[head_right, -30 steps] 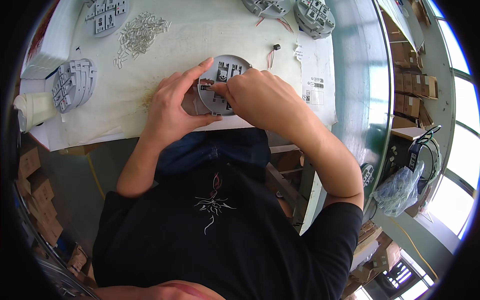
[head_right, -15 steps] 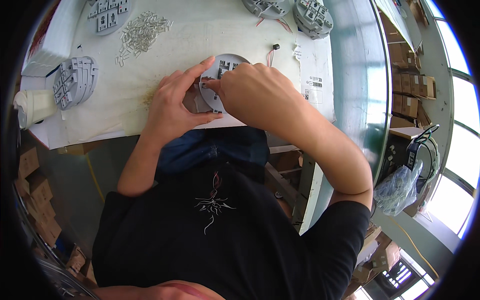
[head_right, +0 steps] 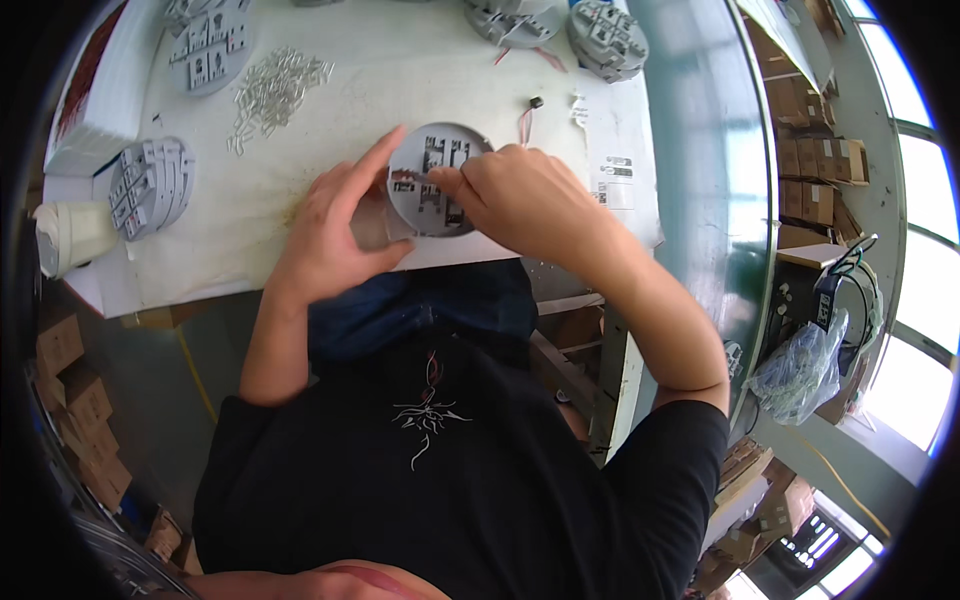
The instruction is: Assembling small electronic components onto circular base plates at a production workbench.
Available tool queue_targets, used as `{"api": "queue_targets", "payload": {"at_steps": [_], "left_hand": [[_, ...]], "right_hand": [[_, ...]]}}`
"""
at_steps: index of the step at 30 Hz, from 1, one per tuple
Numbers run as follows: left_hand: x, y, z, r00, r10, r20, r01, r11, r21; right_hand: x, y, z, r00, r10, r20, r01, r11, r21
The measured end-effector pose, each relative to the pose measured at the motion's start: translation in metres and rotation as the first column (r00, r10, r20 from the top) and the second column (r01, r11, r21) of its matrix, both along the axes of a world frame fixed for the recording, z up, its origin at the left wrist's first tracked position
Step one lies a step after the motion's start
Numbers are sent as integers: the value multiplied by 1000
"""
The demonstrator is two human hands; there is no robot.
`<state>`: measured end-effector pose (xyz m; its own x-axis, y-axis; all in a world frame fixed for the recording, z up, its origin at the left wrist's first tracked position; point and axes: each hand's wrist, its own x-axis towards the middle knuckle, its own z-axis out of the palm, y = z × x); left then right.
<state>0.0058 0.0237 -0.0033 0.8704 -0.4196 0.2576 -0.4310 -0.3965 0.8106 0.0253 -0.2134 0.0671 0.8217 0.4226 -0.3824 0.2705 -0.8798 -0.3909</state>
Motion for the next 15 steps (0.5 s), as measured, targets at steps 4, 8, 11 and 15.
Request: {"api": "queue_targets", "payload": {"at_steps": [4, 8, 11, 15], "left_hand": [[3, -3, -17, 992, 28, -123, -50, 983, -178], [1, -18, -7, 985, 83, -150, -119, 960, -254], [2, -15, -9, 990, 102, -96, -121, 966, -228], [4, -11, -11, 994, 112, 18, -109, 989, -103]], "right_hand": [[-40, -7, -17, 968, -91, 234, 9, 945, 328], [-61, -8, -38, 774, -221, 594, -58, 908, 414], [-51, -43, -14, 618, -647, 446, 282, 712, 643], [12, -239, -30, 156, -975, 157, 423, 210, 882]]}}
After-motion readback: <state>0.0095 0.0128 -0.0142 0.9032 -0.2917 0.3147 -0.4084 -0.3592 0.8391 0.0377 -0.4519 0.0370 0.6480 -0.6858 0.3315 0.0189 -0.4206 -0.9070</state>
